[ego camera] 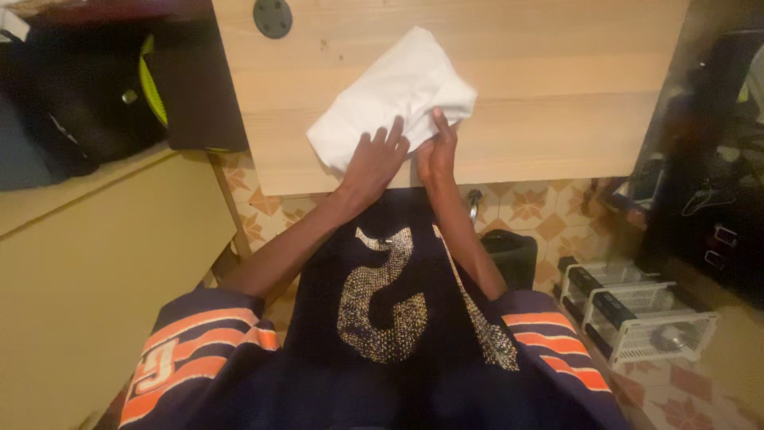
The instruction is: The person folds a white short-sleeved shirt on a wooden table, buttoning it, smoothing the fabric, and folding it into a compact rectangle. They then place the folded shirt on a nearby surface and begin folding a second white shirt with blue stripes using the same method.
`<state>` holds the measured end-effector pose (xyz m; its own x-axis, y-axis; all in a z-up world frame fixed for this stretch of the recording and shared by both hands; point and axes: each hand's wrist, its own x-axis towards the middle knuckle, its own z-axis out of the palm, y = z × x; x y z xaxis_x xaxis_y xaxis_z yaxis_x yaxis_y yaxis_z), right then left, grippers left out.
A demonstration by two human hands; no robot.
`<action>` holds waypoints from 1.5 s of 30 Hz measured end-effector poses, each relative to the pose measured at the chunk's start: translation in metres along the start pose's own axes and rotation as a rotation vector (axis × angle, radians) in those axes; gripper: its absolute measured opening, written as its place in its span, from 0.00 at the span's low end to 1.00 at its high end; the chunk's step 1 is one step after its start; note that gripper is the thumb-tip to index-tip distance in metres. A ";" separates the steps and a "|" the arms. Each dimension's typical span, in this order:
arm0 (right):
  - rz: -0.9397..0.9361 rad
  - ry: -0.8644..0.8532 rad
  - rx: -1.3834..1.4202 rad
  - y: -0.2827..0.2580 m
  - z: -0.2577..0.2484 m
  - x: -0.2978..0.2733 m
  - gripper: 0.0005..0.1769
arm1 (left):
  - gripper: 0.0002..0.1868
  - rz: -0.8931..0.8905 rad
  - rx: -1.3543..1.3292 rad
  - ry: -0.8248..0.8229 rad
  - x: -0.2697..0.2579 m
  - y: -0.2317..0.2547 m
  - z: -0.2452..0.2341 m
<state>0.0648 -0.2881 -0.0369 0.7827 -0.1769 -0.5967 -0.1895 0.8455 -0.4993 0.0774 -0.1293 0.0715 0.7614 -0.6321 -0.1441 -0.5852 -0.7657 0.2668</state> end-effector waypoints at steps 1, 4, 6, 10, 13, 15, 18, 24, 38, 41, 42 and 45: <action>-0.011 0.007 -0.014 0.001 -0.009 0.003 0.26 | 0.20 -0.006 -0.009 -0.035 -0.007 0.005 0.016; -0.012 0.088 -0.336 -0.006 -0.041 -0.012 0.21 | 0.18 -0.045 -0.050 -0.121 -0.027 0.020 0.047; 0.007 0.191 -0.476 -0.012 -0.052 -0.014 0.24 | 0.12 -0.091 -0.085 -0.140 -0.030 0.023 0.052; -0.256 0.146 -0.712 -0.032 -0.062 -0.016 0.35 | 0.20 -0.131 -0.208 -0.112 -0.002 0.027 0.040; -0.445 0.175 -1.036 -0.046 -0.058 -0.017 0.32 | 0.23 -0.085 -0.228 0.213 0.026 0.030 0.029; -0.456 0.130 -1.090 -0.057 -0.053 -0.010 0.31 | 0.28 -0.052 -0.191 0.318 0.050 0.033 0.031; -0.619 -0.032 -1.227 -0.069 -0.047 0.000 0.31 | 0.28 -0.034 -0.150 0.319 0.078 0.032 0.044; -0.645 -0.081 -1.426 -0.083 -0.047 0.014 0.24 | 0.13 0.009 -0.196 0.198 0.092 0.020 0.063; -0.231 -0.158 -0.973 -0.089 -0.060 0.021 0.26 | 0.21 -0.012 -0.231 0.327 0.080 0.028 0.081; -0.233 -0.251 -0.938 -0.094 -0.062 0.021 0.29 | 0.24 -0.004 -0.218 0.308 0.082 0.028 0.090; -0.204 -0.194 -0.945 -0.093 -0.061 0.022 0.27 | 0.26 0.003 -0.215 0.301 0.083 0.028 0.093; -0.148 -0.004 -0.976 -0.089 -0.051 0.026 0.22 | 0.31 -0.005 -0.209 0.198 0.078 0.033 0.096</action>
<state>0.0712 -0.3937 -0.0401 0.8396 -0.2441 -0.4852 -0.4942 0.0276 -0.8689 0.0908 -0.2149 -0.0228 0.8156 -0.5773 0.0378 -0.5271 -0.7145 0.4600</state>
